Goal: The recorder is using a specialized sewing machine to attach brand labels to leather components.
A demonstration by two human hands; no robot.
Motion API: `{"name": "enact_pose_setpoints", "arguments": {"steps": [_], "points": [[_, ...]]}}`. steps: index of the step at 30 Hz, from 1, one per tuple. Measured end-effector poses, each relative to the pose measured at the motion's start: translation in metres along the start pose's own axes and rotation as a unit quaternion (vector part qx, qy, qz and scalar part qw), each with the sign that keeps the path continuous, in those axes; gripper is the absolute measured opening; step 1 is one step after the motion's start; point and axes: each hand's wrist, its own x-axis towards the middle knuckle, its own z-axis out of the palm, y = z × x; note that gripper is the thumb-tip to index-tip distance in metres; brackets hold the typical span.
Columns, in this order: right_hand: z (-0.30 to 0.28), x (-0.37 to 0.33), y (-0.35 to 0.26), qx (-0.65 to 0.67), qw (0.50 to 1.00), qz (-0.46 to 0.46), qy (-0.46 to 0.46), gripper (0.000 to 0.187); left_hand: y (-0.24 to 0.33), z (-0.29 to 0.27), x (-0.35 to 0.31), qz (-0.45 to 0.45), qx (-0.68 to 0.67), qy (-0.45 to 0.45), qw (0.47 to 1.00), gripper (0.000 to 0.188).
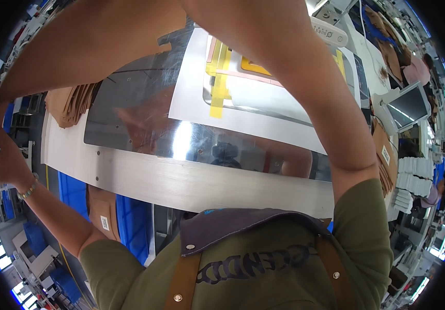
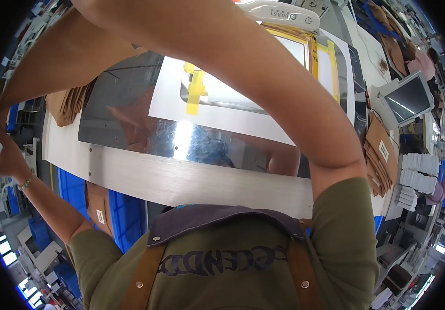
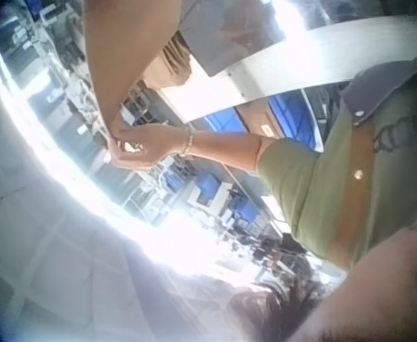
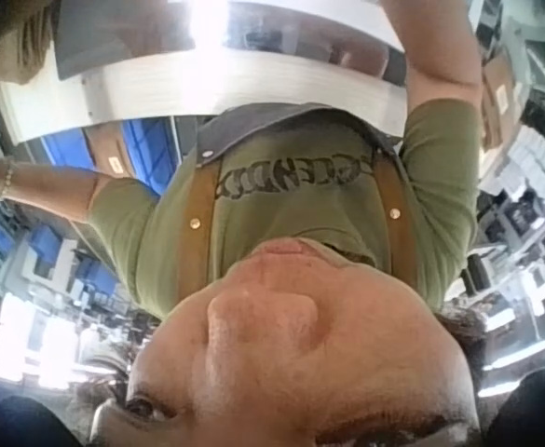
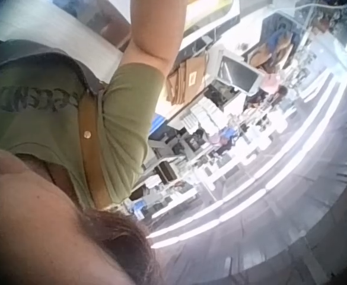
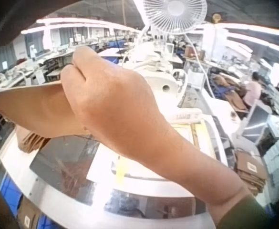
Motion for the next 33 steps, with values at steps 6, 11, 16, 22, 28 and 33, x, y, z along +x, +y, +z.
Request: {"name": "enact_pose_setpoints", "arguments": {"steps": [6,11,16,22,28,33], "points": [[0.03,-0.11,-0.031,0.111,0.979,-0.059,-0.163,0.009,0.115,-0.027,-0.114,-0.031,-0.238,-0.241,0.94,0.017],[0.054,-0.17,-0.042,0.06,0.945,-0.028,-0.32,0.013,0.169,-0.033,-0.155,-0.056,-0.298,-0.402,0.864,0.017],[0.056,-0.18,-0.045,0.045,0.944,-0.008,-0.326,0.012,0.167,-0.026,-0.152,-0.063,-0.309,-0.376,0.871,0.012],[0.042,-0.182,-0.044,0.054,0.959,0.0,-0.277,0.012,0.149,0.0,-0.158,-0.001,-0.282,-0.405,0.869,0.021],[0.021,-0.203,-0.029,0.054,0.955,0.042,-0.289,0.012,0.171,0.036,-0.137,0.082,-0.31,-0.395,0.861,0.037],[-0.003,-0.217,-0.004,0.054,0.958,0.054,-0.275,0.011,0.199,0.065,-0.125,0.106,-0.343,-0.371,0.856,0.032]]}}
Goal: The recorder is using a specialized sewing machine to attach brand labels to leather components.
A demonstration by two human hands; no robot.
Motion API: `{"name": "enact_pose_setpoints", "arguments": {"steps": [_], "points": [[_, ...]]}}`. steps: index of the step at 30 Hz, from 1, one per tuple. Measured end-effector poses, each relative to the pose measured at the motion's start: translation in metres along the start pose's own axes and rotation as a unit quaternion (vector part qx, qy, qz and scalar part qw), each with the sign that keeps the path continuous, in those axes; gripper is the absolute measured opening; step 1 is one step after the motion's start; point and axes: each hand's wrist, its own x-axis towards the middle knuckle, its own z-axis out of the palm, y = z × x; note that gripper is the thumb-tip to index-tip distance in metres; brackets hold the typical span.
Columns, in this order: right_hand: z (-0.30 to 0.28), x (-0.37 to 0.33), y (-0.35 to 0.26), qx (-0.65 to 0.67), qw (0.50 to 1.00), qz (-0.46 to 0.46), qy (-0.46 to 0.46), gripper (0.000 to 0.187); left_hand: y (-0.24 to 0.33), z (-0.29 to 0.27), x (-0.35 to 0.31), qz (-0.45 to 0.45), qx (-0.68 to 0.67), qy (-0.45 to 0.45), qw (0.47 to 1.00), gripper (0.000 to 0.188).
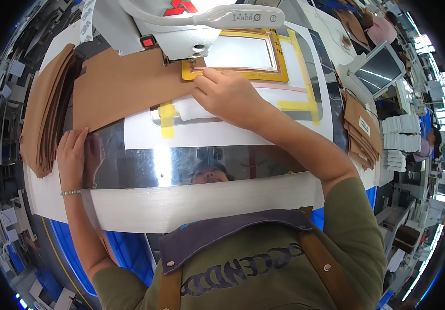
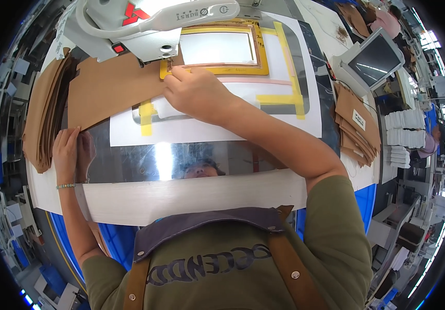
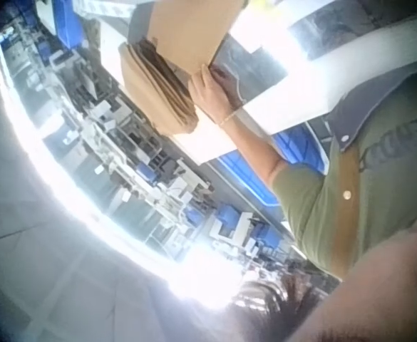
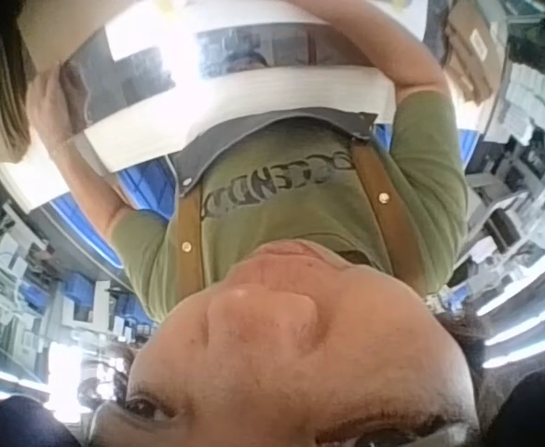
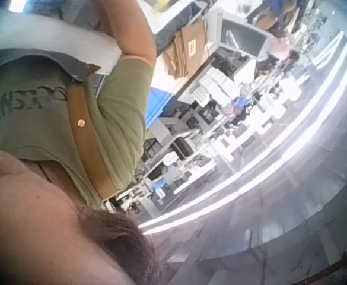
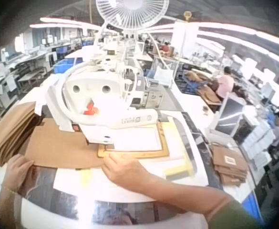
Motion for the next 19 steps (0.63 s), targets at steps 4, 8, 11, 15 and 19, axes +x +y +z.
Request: {"name": "enact_pose_setpoints", "arguments": {"steps": [4,8,11,15,19], "points": [[-0.017,-0.021,0.015,-0.014,1.0,0.008,-0.027,0.01,0.004,0.019,0.032,0.029,-0.005,0.04,0.999,0.023],[-0.036,-0.052,0.036,-0.036,0.997,0.039,-0.057,0.009,0.023,0.034,0.073,0.074,-0.039,0.065,0.994,0.022],[-0.054,-0.085,0.059,-0.045,0.993,0.046,-0.096,0.008,0.047,0.04,0.106,0.126,-0.081,0.064,0.987,0.023],[-0.077,-0.126,0.084,-0.1,0.98,0.076,-0.154,0.007,0.075,0.054,0.148,0.204,-0.116,0.094,0.968,0.025],[-0.084,-0.153,0.108,-0.158,0.971,0.126,-0.129,0.012,0.102,0.059,0.17,0.224,-0.114,0.076,0.965,0.032]]}}
